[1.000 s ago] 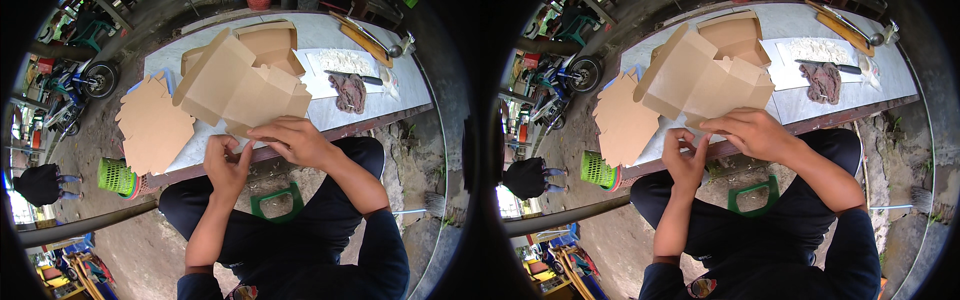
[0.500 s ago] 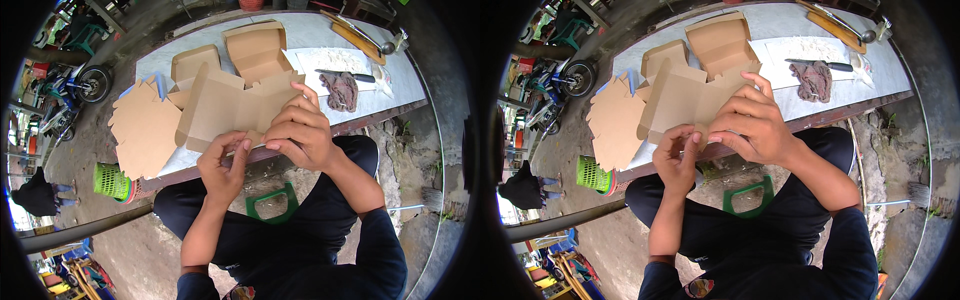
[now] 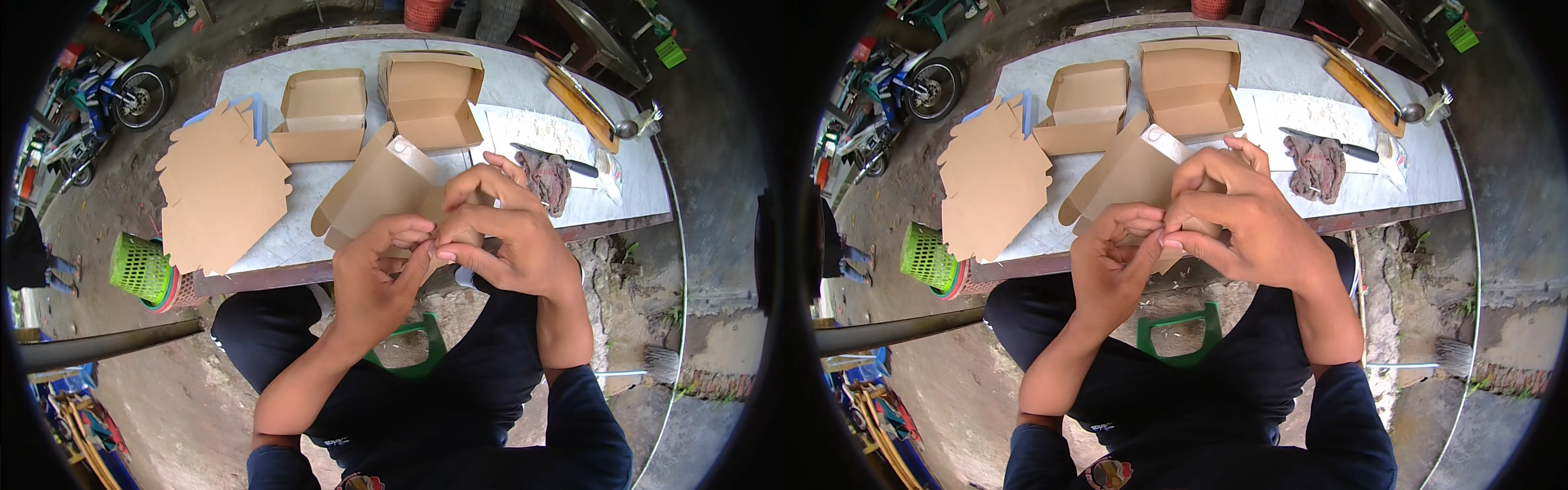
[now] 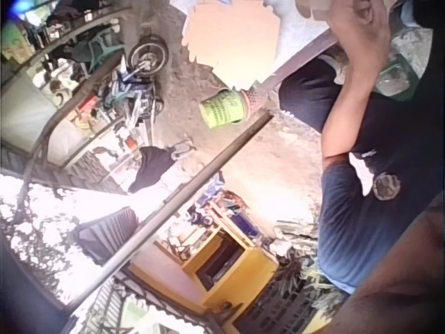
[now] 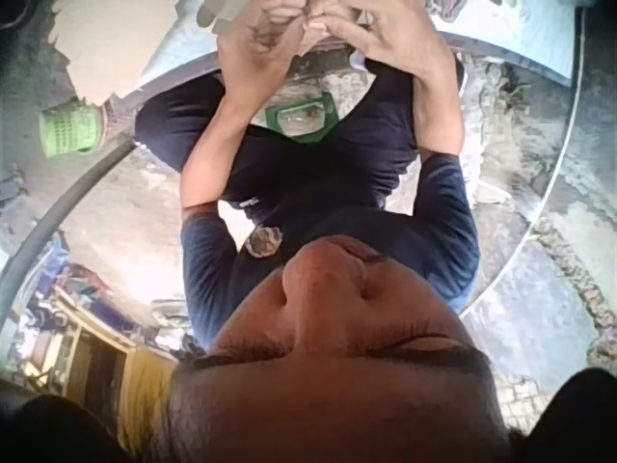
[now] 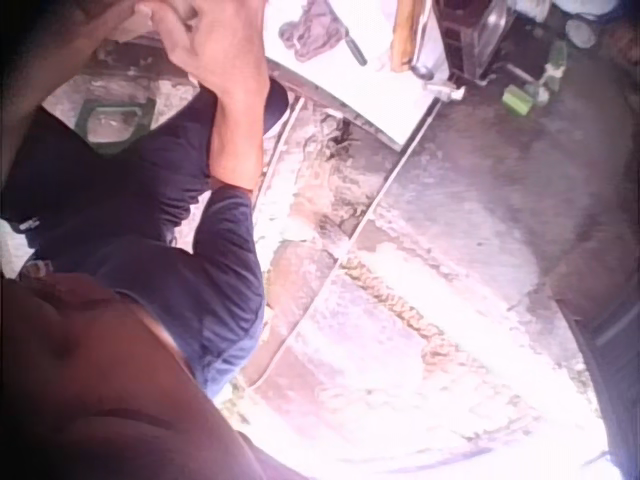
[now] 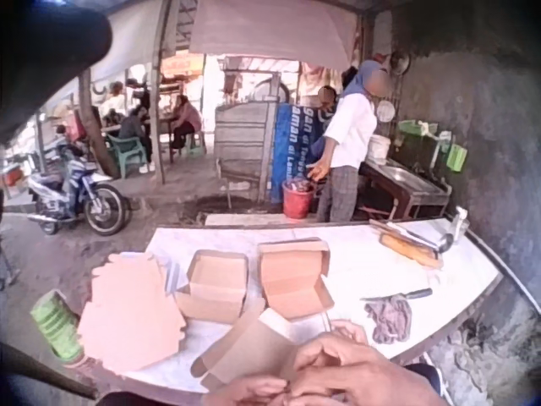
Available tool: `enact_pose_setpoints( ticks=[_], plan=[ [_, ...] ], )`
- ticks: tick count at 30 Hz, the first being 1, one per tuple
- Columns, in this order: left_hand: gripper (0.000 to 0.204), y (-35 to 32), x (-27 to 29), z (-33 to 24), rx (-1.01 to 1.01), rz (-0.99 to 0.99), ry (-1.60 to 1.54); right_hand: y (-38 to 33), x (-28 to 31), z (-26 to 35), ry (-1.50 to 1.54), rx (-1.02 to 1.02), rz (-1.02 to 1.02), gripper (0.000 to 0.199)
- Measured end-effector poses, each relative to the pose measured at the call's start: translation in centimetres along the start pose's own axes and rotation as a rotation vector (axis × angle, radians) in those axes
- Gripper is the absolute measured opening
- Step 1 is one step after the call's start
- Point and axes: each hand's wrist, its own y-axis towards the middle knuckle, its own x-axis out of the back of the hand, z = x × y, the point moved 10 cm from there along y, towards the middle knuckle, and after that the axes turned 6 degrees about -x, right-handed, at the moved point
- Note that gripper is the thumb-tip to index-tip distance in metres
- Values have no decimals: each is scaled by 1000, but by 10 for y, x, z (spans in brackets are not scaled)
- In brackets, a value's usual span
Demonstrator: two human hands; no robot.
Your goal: The person assembles flat cardboard pieces into small boxes by folding the sides and tucking the tabs into slots. They handle multiple cardboard pieces, folding them into shape and stacking the finished boxes on the table.
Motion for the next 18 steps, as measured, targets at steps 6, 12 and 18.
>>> enact_pose_setpoints(
  ticks=[6, 12, 18],
  plan=[
    [14, -5, -9, 22, 78, 24, -207, -2, -10, -1, -40, -90, 82, 18],
    [7, -6, -19, 28, 83, 31, -223, -4, -5, -8, 38, -85, 84, 22],
    [5, -12, -23, 39, 175, -24, -263, -4, 0, -11, -20, -119, 37, 22]
  ],
)
